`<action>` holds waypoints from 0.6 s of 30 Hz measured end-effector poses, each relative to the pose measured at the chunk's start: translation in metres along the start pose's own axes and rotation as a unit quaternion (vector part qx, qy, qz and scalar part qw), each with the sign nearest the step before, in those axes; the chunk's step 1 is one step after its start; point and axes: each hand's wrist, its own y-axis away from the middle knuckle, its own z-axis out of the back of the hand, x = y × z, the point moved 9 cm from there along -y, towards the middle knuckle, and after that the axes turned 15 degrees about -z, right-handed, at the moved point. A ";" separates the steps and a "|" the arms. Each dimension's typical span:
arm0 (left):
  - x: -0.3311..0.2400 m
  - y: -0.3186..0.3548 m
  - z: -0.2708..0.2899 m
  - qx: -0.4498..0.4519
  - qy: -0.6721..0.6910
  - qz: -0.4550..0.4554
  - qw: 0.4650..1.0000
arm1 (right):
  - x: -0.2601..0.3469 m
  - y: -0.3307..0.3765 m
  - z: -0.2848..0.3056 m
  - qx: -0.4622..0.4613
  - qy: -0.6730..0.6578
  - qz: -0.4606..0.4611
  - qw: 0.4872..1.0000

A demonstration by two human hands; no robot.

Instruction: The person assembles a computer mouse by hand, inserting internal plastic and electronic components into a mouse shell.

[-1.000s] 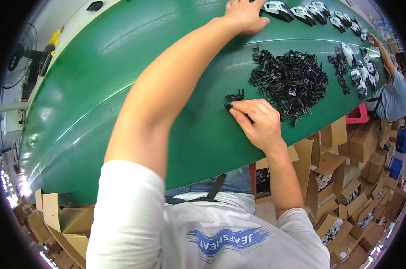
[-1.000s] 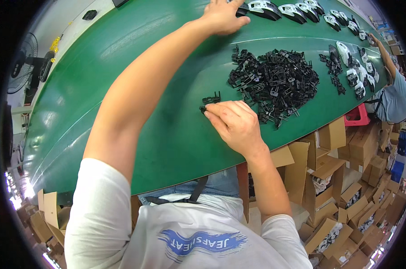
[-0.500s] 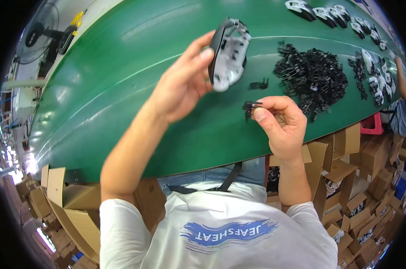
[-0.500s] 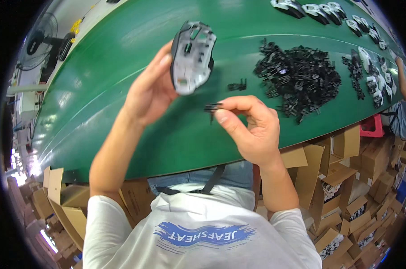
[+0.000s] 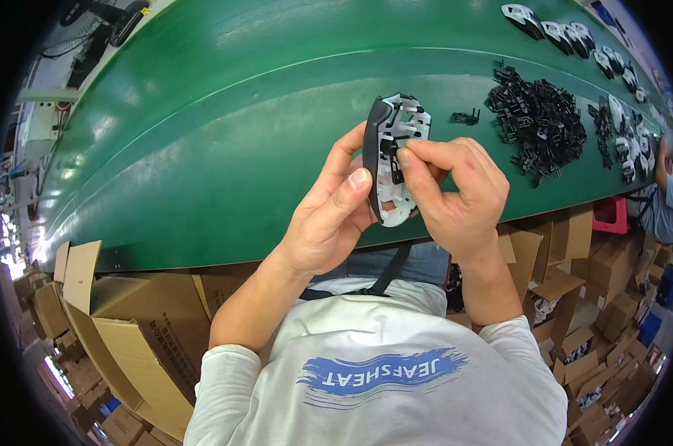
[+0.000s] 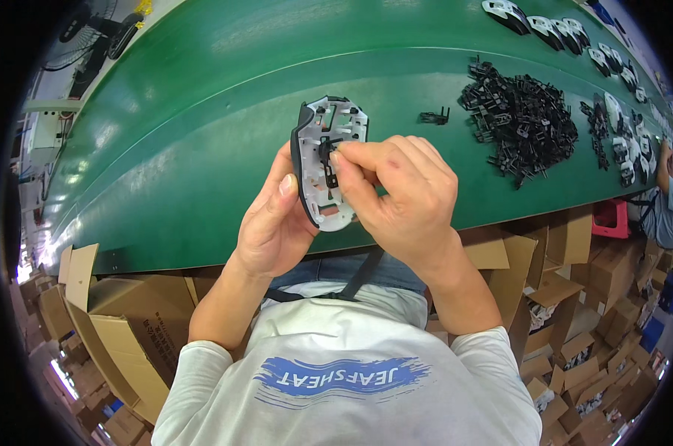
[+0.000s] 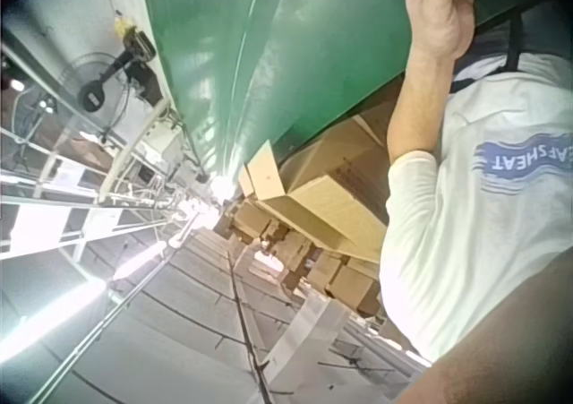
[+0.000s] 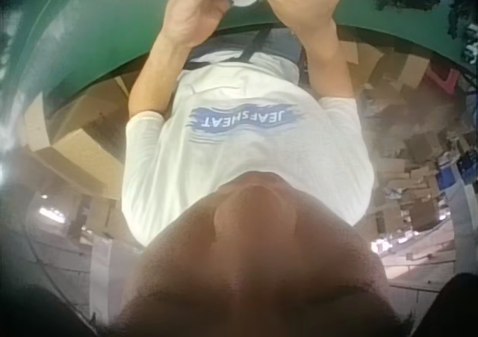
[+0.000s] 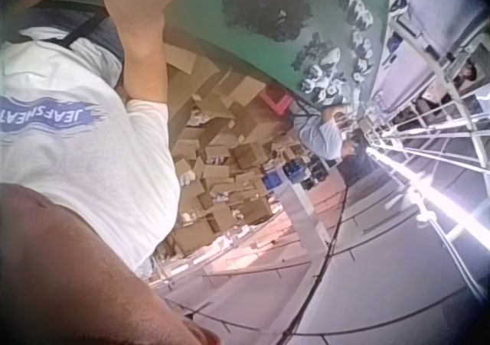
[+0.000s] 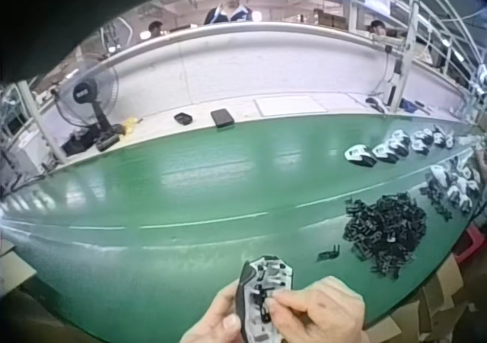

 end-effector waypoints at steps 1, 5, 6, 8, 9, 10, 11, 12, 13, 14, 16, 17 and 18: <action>-0.001 0.000 0.002 0.002 0.003 0.002 1.000 | 0.004 0.002 -0.001 -0.004 0.030 0.026 0.999; -0.004 0.004 0.001 0.031 -0.038 0.013 0.999 | -0.001 0.012 0.003 -0.006 0.013 -0.044 0.999; -0.005 0.006 0.001 0.036 -0.061 0.012 0.997 | -0.002 0.011 0.004 -0.005 0.014 -0.046 0.999; -0.004 0.008 0.007 0.030 -0.058 0.022 0.998 | 0.005 0.009 -0.002 0.047 0.066 0.020 0.997; -0.002 0.010 0.011 0.026 -0.056 0.031 0.998 | 0.007 0.008 0.003 0.049 0.066 0.019 0.996; -0.001 0.010 0.014 0.020 -0.060 0.021 0.998 | 0.008 0.006 -0.001 0.099 0.082 0.013 0.992; -0.001 0.012 0.016 0.019 -0.060 0.020 0.998 | 0.008 0.007 -0.008 0.149 0.098 0.008 0.984; -0.001 0.015 0.018 0.006 -0.030 0.022 0.999 | 0.009 0.009 -0.009 0.151 0.097 0.008 0.984; -0.001 0.016 0.019 -0.006 0.000 0.024 1.000 | 0.008 0.009 -0.003 0.120 0.080 -0.014 0.989; -0.002 0.016 0.016 -0.001 0.010 0.019 1.000 | 0.005 0.008 0.003 0.090 0.063 -0.037 0.993; -0.001 0.016 0.013 -0.008 0.038 0.037 0.999 | -0.015 0.014 -0.006 0.089 -0.096 -0.148 0.980; 0.002 0.017 0.012 -0.014 0.065 0.056 0.996 | -0.034 0.020 -0.012 0.083 -0.250 -0.255 0.930; 0.004 0.016 0.012 -0.012 0.069 0.064 0.995 | -0.035 0.021 -0.012 0.086 -0.251 -0.256 0.930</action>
